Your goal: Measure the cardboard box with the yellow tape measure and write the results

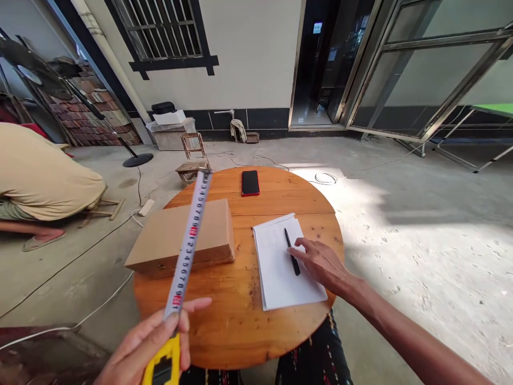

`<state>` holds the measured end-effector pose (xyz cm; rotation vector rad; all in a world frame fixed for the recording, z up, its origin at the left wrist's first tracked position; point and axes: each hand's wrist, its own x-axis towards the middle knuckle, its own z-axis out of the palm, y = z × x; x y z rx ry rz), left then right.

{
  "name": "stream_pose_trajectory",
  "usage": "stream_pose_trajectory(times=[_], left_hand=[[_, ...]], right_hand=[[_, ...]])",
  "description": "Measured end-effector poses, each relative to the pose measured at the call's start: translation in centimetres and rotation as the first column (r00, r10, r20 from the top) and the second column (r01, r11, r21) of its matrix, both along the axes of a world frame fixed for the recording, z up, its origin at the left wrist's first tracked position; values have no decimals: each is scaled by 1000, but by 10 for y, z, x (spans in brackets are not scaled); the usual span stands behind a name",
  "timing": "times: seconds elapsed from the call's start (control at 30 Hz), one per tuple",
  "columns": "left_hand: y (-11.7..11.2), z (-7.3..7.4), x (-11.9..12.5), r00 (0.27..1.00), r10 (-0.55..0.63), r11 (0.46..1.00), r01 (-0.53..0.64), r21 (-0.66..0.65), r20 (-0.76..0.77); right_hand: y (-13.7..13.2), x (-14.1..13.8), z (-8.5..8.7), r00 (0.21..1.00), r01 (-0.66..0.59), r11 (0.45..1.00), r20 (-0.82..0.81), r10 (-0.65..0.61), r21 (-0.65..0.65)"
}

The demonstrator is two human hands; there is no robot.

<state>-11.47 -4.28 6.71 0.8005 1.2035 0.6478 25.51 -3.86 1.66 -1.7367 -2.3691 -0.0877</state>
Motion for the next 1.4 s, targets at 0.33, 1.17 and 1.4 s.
stream_pose_trajectory(times=[0.33, 1.17, 1.4], left_hand=[[5, 6, 127, 955, -250, 968, 242, 68, 159], [49, -41, 174, 941, -177, 979, 197, -41, 289], [62, -47, 181, 934, -171, 977, 202, -70, 313]], right_hand=[[9, 6, -10, 913, -328, 945, 255, 319, -6], [7, -1, 14, 210, 183, 958, -944, -256, -219], [28, -14, 0, 277, 174, 953, -917, -288, -247]])
